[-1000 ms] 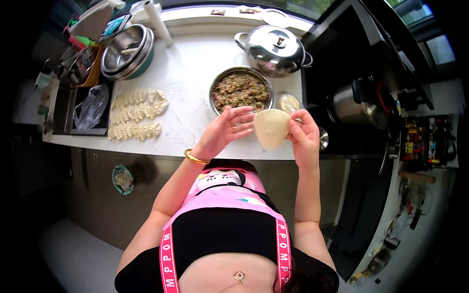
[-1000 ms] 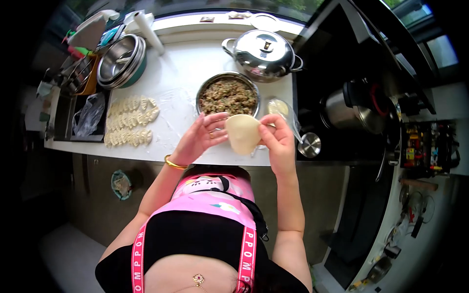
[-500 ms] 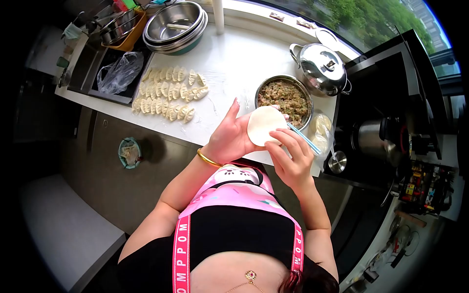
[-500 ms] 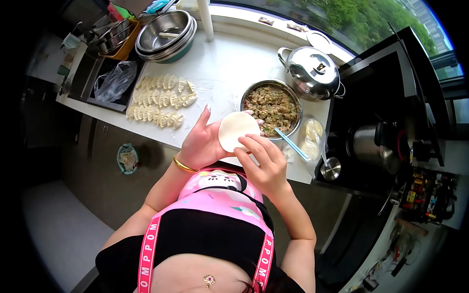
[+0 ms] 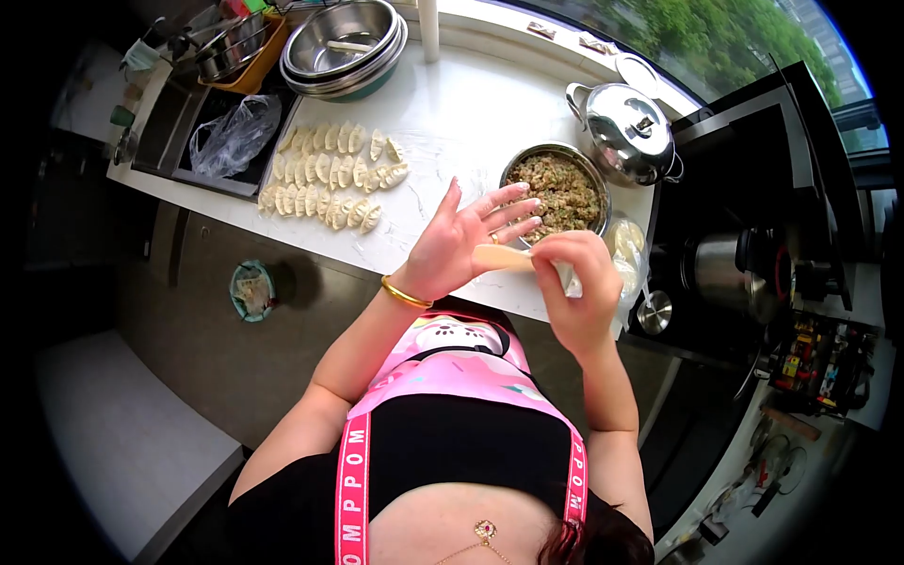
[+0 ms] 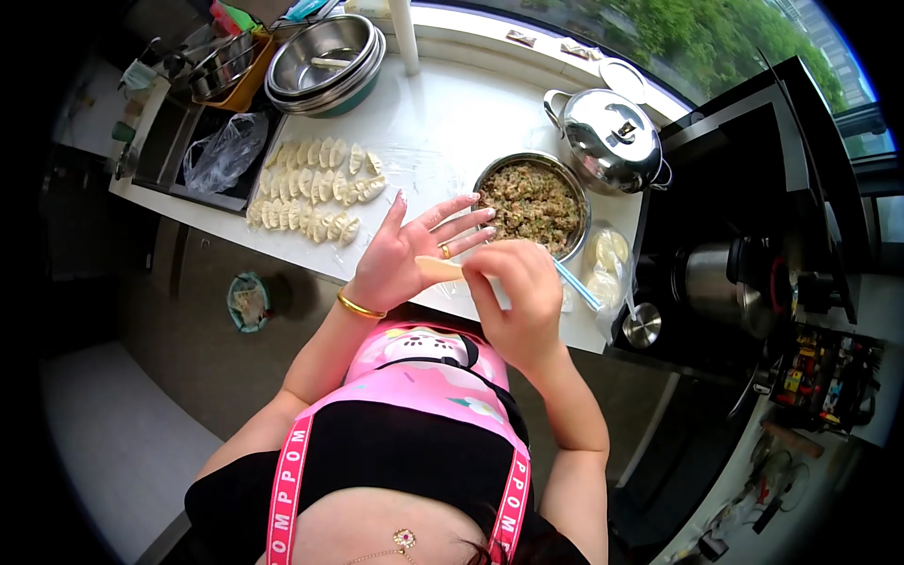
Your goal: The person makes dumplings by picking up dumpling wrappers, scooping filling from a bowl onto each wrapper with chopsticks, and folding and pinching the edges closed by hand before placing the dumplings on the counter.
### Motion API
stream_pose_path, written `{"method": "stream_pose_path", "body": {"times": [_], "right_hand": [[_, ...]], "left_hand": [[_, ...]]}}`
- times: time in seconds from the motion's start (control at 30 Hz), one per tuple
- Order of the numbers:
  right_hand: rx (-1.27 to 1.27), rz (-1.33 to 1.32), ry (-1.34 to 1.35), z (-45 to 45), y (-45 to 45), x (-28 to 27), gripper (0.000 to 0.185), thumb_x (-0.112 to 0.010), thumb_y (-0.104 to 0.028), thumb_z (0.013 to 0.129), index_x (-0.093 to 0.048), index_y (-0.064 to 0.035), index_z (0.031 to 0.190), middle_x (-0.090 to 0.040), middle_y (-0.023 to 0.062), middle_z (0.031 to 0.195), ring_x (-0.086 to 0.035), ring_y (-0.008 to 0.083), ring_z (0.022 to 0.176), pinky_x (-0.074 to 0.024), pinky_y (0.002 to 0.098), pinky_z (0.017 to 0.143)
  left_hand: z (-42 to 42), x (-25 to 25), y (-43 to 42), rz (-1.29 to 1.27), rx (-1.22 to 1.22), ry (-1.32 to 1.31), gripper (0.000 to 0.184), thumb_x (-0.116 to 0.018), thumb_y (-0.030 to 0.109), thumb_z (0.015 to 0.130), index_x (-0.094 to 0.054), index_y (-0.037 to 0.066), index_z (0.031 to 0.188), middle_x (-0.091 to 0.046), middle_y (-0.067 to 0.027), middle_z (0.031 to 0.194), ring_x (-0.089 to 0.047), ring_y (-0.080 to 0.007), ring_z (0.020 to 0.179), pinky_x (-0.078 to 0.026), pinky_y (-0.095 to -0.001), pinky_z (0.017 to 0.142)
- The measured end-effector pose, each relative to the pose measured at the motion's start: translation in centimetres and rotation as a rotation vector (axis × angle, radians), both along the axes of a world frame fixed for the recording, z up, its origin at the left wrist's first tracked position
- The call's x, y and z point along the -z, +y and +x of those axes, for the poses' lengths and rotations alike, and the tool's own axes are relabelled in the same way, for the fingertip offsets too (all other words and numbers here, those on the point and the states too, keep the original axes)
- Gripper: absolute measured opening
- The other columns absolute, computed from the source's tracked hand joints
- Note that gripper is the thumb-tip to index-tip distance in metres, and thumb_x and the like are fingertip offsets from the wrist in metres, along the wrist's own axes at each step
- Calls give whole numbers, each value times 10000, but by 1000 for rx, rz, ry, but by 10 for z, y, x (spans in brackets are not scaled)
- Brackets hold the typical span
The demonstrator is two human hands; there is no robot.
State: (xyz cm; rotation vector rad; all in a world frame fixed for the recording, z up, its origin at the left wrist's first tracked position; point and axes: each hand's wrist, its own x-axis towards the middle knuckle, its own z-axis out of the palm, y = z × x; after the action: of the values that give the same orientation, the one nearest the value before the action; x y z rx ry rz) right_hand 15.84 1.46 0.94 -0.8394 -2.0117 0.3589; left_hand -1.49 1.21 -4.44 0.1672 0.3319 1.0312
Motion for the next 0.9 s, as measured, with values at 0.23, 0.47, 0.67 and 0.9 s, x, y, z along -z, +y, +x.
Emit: {"method": "stream_pose_path", "body": {"times": [0.23, 0.47, 0.67, 0.9], "right_hand": [[-95, -369, -21, -9, 38, 2, 109, -681, -18, 774, -614, -5, 858, -601, 109, 782, -600, 286, 766, -463, 369, 686], [222, -661, 306, 54, 10, 55, 94, -662, -89, 875, -649, -4, 913, -631, 52, 818, -618, 168, 751, -473, 292, 666], [371, -1445, 856, 115, -52, 190, 188, -641, -188, 930, -627, -12, 995, -606, 27, 849, -584, 93, 735, -500, 246, 622], [567, -819, 765, 121, 7, 233, 250, -651, -229, 926, -648, -9, 1043, -561, 40, 876, -579, 88, 730, -510, 223, 554]], "left_hand": [[-14, -14, -16, 45, 186, 33, 871, -60, 660, 951, -243, -18, 1465, -393, -178, 1440, -367, -330, 1360, -316, -563, 1104], [-23, -4, -14, -21, 64, -39, 884, -235, 691, 924, -178, 28, 1506, -323, -241, 1483, -339, -464, 1347, -281, -593, 1099], [-45, -3, -13, -8, -25, -40, 857, -149, 673, 944, -189, 22, 1501, -316, -257, 1477, -322, -477, 1350, -292, -580, 1103], [-44, -3, -12, 15, -55, -10, 836, -89, 639, 962, -191, 1, 1492, -288, -288, 1481, -314, -477, 1354, -300, -572, 1102]]}}
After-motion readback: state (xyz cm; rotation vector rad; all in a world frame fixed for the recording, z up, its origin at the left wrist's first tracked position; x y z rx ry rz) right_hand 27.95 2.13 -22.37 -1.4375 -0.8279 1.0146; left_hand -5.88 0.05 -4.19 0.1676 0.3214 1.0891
